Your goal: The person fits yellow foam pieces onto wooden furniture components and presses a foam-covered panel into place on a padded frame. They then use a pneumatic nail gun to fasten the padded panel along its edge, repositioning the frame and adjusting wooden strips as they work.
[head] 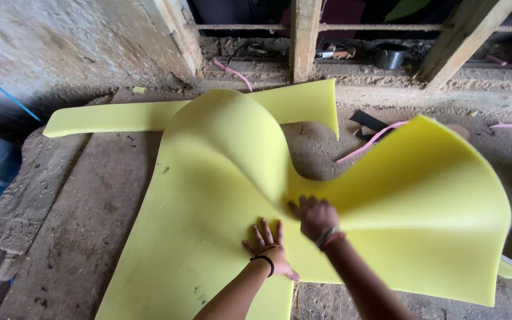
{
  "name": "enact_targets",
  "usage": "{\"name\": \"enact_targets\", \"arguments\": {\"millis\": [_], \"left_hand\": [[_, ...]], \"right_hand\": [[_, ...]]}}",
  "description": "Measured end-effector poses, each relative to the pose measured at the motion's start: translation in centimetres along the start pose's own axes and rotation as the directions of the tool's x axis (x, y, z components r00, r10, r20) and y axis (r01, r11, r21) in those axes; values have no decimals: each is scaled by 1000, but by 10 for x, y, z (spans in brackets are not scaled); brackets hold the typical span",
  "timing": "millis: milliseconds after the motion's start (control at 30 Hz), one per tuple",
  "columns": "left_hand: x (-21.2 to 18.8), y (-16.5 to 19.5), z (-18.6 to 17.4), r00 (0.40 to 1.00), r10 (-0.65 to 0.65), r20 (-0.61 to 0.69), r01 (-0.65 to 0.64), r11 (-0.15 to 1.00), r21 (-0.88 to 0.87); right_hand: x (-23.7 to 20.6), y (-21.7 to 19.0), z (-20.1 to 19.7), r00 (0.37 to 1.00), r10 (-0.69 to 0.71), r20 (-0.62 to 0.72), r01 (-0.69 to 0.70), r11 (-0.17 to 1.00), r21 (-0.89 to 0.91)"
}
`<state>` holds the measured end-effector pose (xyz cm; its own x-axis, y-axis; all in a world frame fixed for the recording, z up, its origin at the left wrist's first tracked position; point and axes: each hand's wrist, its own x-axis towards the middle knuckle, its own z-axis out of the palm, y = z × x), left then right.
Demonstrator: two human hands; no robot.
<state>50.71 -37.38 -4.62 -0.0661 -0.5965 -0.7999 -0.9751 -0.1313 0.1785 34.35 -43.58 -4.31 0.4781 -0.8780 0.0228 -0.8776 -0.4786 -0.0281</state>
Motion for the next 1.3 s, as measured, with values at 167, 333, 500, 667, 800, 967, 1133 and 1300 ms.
{"name": "enact_targets", "arguments": {"millis": [167, 333, 500, 667, 800, 967, 1133, 1300], "left_hand": [[-45, -52, 23, 915, 399, 59, -403, 912, 75], [-132, -83, 16, 556, 750, -357, -802, 597, 4], [-153, -97, -48, 530, 415, -739, -460, 873, 159], [-171, -146, -28, 642, 288, -711, -379, 925, 33], [-172, -202, -15, 432, 135, -892, -516, 848, -122], [-211, -346, -99, 170, -211, -963, -617, 739, -271], [-317, -503, -213, -290, -440, -850, -776, 628, -60], [-318, -540, -202, -302, -262, -917, -753, 655, 61]], "right_hand": [[-71, -79, 9, 995, 93, -18, -90, 987, 136], [-122, -116, 42, 995, 58, -76, -46, 988, 150], [-134, -112, 52, 992, 101, -81, -79, 968, 240], [-82, -80, 37, 886, 250, -391, -121, 938, 324], [-45, -66, 7, 875, 201, -441, -200, 979, 49], [1, -103, -15, 967, 158, -199, -121, 974, 190], [-14, -211, 0, 1000, 6, -14, 1, 891, 455], [-47, -285, 5, 973, -82, 215, -34, 874, 486]]}}
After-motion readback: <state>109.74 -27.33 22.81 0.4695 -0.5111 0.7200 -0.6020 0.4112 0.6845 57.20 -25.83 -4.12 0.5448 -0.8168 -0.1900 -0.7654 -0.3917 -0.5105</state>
